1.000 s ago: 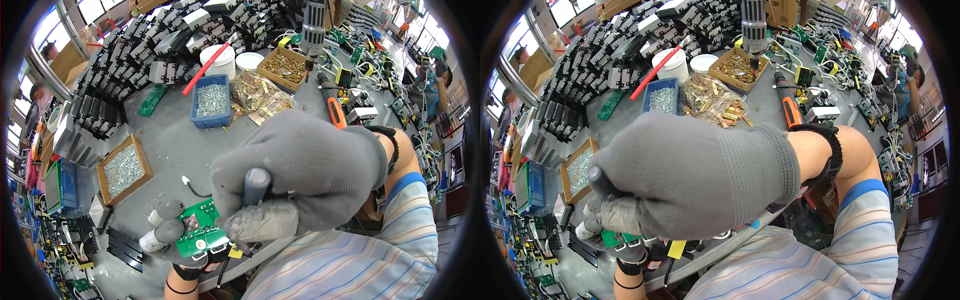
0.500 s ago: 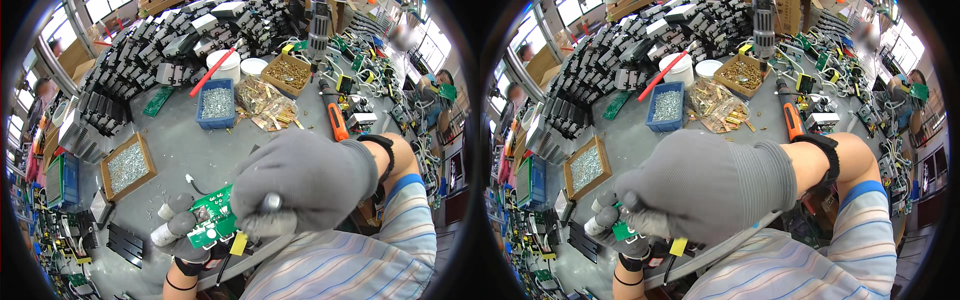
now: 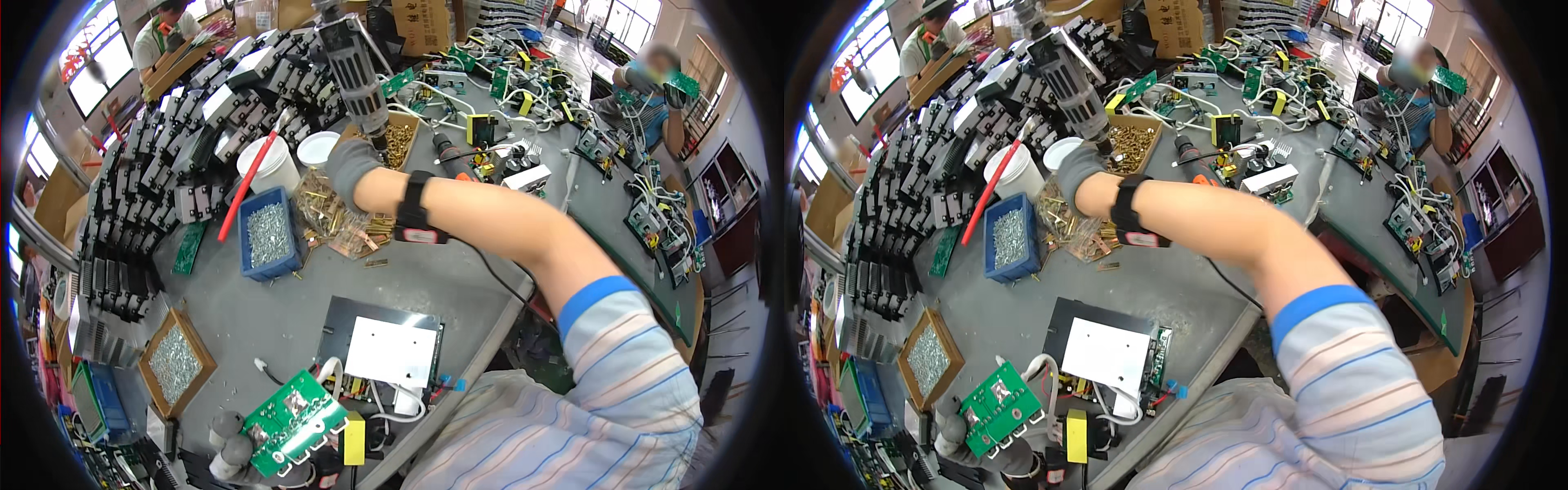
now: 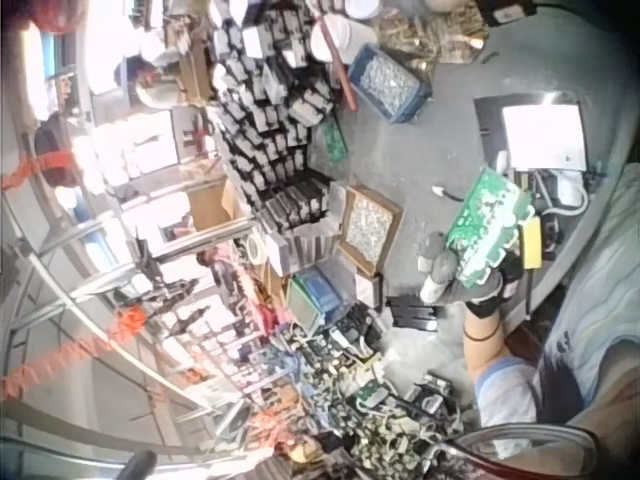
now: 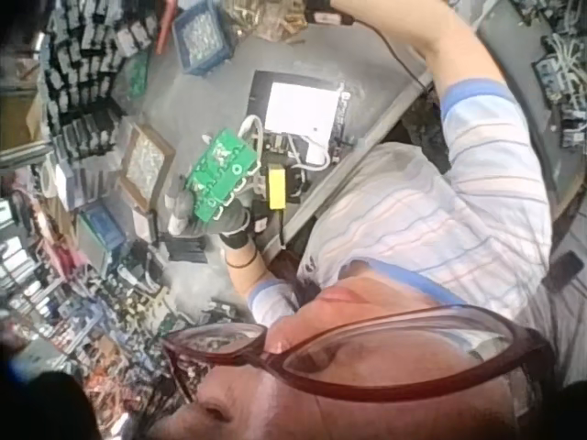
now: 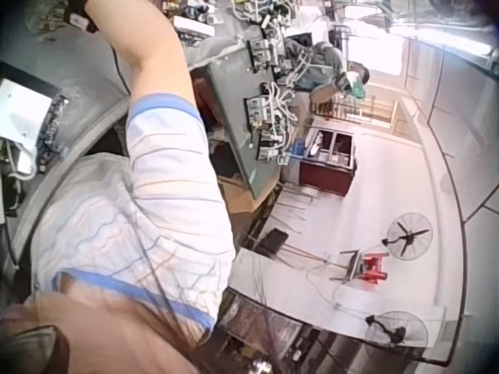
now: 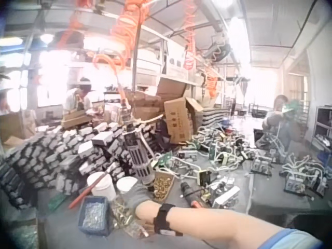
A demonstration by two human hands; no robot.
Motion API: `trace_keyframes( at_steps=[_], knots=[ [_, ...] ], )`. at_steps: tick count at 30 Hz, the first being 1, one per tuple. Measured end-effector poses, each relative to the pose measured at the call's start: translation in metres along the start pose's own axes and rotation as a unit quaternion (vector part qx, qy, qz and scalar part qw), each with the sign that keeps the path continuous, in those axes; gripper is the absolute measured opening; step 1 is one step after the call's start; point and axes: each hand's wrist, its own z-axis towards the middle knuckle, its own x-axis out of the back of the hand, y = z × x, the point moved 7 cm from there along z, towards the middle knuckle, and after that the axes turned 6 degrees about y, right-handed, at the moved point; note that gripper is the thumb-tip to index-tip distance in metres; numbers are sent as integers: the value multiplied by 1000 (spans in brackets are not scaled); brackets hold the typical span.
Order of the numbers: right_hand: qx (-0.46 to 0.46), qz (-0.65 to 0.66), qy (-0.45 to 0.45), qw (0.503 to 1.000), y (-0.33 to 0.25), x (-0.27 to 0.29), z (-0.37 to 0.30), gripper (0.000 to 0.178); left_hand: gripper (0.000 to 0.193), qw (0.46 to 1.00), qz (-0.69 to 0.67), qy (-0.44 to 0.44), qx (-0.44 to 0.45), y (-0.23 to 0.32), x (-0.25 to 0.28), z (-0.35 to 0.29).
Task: The recorder is assembling electronic power supply units, installing PCB components, and fastening screws using a pneumatic screwdriver.
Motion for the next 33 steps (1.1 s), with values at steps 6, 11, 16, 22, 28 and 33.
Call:
trace_keyframes(
  at_steps=[6,11,16,22,28,33],
  knots=[
    [-73,62,-38,995,83,-76,47,22,4,999,25,-5,-27,-1,5,2],
    [-65,141,-26,988,101,-63,29,21,1,999,24,-3,-27,-6,3,3],
    [34,181,91,979,84,-15,-60,24,3,999,34,-3,-35,-5,0,4],
    [14,231,-95,968,51,-39,-132,19,6,995,48,-18,-90,4,-5,3],
    [276,486,216,800,-17,120,-178,14,3,1000,-21,-8,-22,7,-11,3],
    [442,425,173,771,-79,173,-213,23,7,999,14,-14,-49,11,-12,3]
  ],
)
